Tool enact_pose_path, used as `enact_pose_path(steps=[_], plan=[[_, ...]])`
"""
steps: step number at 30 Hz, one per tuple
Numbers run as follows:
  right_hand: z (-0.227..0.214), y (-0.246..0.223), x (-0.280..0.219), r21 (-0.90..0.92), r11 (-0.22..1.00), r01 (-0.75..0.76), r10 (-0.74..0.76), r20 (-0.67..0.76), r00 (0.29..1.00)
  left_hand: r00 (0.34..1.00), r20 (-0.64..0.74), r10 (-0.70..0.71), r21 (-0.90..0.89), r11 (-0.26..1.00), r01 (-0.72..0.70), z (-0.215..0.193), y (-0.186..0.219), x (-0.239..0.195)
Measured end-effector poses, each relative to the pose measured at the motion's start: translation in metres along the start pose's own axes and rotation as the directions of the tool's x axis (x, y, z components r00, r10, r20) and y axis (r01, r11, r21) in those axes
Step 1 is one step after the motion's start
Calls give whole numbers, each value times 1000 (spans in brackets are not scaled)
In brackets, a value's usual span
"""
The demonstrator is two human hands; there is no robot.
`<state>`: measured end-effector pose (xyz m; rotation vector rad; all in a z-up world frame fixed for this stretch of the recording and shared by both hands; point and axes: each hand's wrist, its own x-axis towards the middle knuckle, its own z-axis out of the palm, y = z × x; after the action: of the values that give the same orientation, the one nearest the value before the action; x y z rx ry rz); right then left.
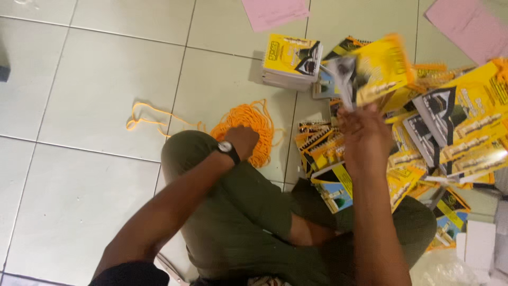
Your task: The person sits on the floor and ties orange strings around spiral-bound notebooks. They pick up a notebook, wrap the string around the spine, and tie a knot to secure it before placing it on a pile.
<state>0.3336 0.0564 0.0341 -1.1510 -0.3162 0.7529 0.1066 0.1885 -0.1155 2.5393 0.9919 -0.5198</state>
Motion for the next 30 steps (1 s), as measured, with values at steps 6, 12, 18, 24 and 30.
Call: enact_pose_path(steps=[6,12,18,24,30], plan=[[23,71,-36,-502,854,-134,242,157,957,976,-195,101,-7,995,-104,-56,11,-35],[38,152,-42,-645,720,258,87,452,888,934,-349,82,-403,887,-228,-155,10,-103],[45,88,-58,-544,728,418,-108,511,853,608,-786,-110,-492,707,-508,-208,-6,-155],[-21,32,-92,-748,660,66,287,332,899,134,-932,-336,-330,638,-696,-277,-28,-186],[-128,-14,-138,-183,983,-29,81,285,955,271,-908,-319,-418,660,-624,-218,-80,-77]])
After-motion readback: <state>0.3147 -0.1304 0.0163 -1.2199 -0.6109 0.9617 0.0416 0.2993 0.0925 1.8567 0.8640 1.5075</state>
